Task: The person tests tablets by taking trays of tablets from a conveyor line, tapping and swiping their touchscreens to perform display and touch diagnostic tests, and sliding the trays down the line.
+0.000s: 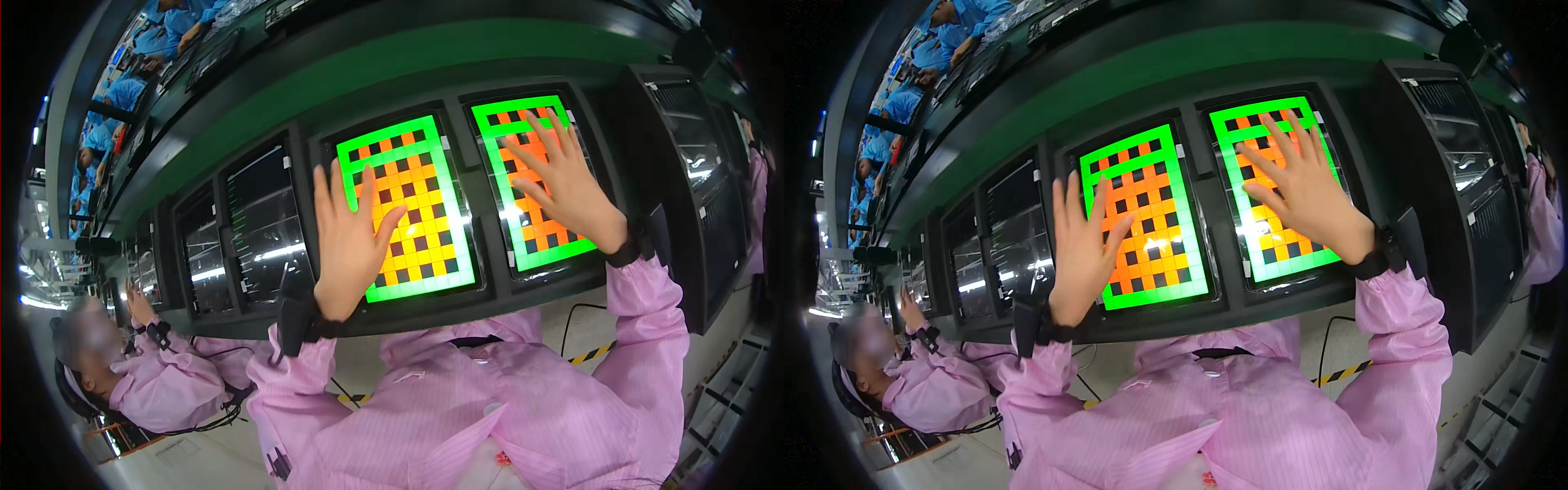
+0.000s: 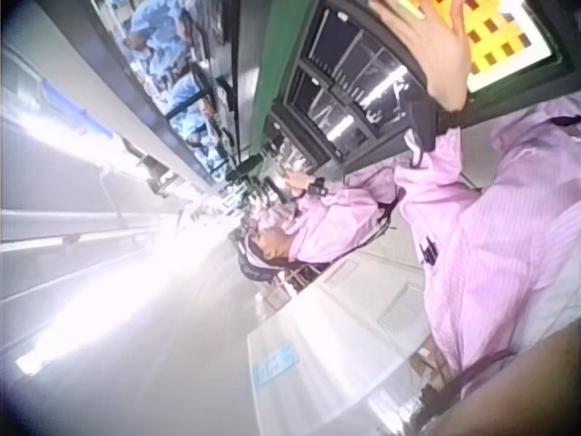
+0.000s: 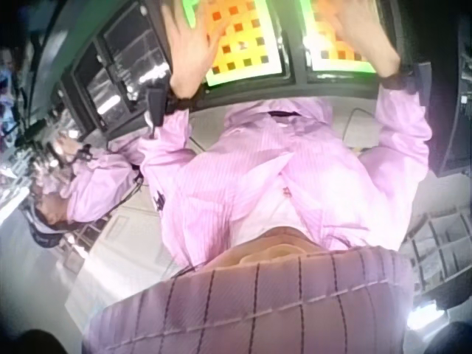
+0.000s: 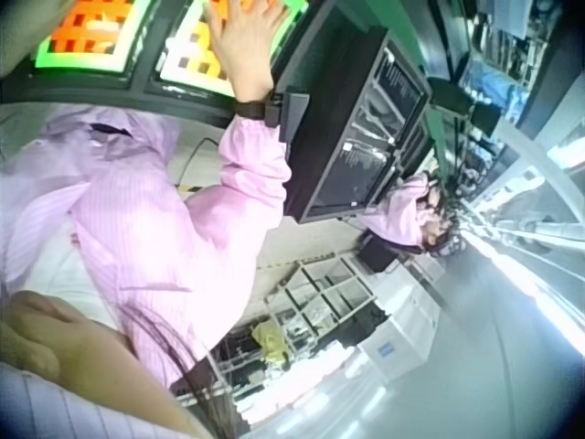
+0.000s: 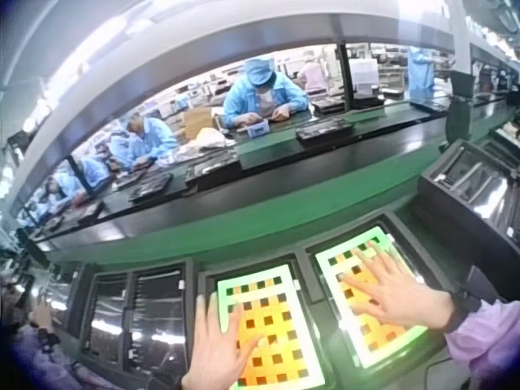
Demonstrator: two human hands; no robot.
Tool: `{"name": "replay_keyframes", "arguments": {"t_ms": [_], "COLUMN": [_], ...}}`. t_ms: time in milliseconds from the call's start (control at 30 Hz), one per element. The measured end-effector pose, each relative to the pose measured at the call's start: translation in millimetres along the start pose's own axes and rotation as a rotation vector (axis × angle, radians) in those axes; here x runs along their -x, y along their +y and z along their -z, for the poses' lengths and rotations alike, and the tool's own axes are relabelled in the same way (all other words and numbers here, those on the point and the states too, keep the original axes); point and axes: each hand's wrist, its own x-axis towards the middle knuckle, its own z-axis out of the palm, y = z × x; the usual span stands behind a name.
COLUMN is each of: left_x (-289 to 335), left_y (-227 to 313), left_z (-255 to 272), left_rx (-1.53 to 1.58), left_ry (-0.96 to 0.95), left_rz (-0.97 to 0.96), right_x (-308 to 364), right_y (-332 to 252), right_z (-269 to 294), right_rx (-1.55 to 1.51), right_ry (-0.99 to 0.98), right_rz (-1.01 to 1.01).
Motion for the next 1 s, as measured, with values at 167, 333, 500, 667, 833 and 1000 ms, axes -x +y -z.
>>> {"name": "replay_keyframes", "arguments": {"t_ms": [167, 333, 500, 667, 833, 1000], "left_x": [22.4, -3.8, -11.6, 31.8, 42.9, 23.9], "left_y": [-3.7, 26.7, 39.6, 23.7, 36.0, 65.9], "left_z": [-2.0, -17.5, -16.1, 7.5, 0.2, -16.3], "left_rx": [-0.103, -0.024, 0.084, -0.035, -0.08, 0.141], "left_ry": [0.026, -0.013, -0.045, -0.006, -0.027, -0.046], "left_rz": [0.061, -0.078, -0.125, 0.105, 0.114, -0.136], "right_x": [4.6, 30.8, 36.2, 32.5, 46.6, 60.7], "right_y": [-8.6, 16.6, 1.7, -34.2, -23.9, -10.0], "right_z": [0.1, 16.0, 20.5, 12.0, 14.8, 24.6], "right_rx": [-0.006, 0.125, 0.077, -0.049, 0.049, 0.11], "right_ry": [-0.032, -0.05, -0.01, -0.038, -0.053, -0.022], "right_rz": [-0.028, -0.305, -0.264, -0.075, -0.22, -0.522]}}
